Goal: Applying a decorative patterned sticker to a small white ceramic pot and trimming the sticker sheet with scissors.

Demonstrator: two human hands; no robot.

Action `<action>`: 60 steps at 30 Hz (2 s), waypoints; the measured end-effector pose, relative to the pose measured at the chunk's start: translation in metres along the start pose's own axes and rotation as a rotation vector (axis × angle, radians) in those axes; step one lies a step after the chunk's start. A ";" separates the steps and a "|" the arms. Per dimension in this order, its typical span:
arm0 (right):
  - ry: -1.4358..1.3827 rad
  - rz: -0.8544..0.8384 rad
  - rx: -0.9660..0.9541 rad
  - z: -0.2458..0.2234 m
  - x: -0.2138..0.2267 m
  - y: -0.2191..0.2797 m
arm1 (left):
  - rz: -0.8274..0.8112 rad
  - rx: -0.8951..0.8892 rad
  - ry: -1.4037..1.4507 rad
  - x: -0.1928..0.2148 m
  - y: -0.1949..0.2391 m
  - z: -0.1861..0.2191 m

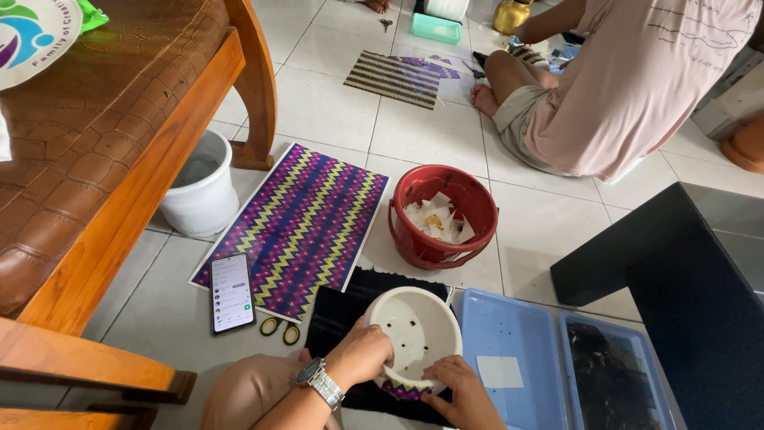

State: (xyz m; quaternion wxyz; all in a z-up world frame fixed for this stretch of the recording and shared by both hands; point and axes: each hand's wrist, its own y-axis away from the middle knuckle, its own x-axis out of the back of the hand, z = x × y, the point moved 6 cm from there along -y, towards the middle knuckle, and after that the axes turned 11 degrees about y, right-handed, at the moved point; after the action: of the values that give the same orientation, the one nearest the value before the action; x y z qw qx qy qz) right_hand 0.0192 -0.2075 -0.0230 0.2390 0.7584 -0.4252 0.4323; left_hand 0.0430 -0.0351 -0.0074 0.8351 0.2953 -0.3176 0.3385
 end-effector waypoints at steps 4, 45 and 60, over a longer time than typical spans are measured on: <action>-0.013 -0.037 -0.064 -0.002 0.002 -0.001 | -0.003 0.007 0.014 0.001 0.000 0.000; 0.121 0.114 0.042 -0.022 0.010 0.000 | -0.038 0.022 -0.083 0.003 0.004 0.011; -0.073 -0.048 -0.149 0.002 0.052 -0.011 | -0.036 -0.128 0.146 0.047 0.007 0.037</action>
State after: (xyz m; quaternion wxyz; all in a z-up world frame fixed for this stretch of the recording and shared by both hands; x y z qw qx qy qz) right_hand 0.0436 -0.2258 0.0209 0.2894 0.7637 -0.4464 0.3655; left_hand 0.0524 -0.0400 0.0520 0.8792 0.2214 -0.2714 0.3228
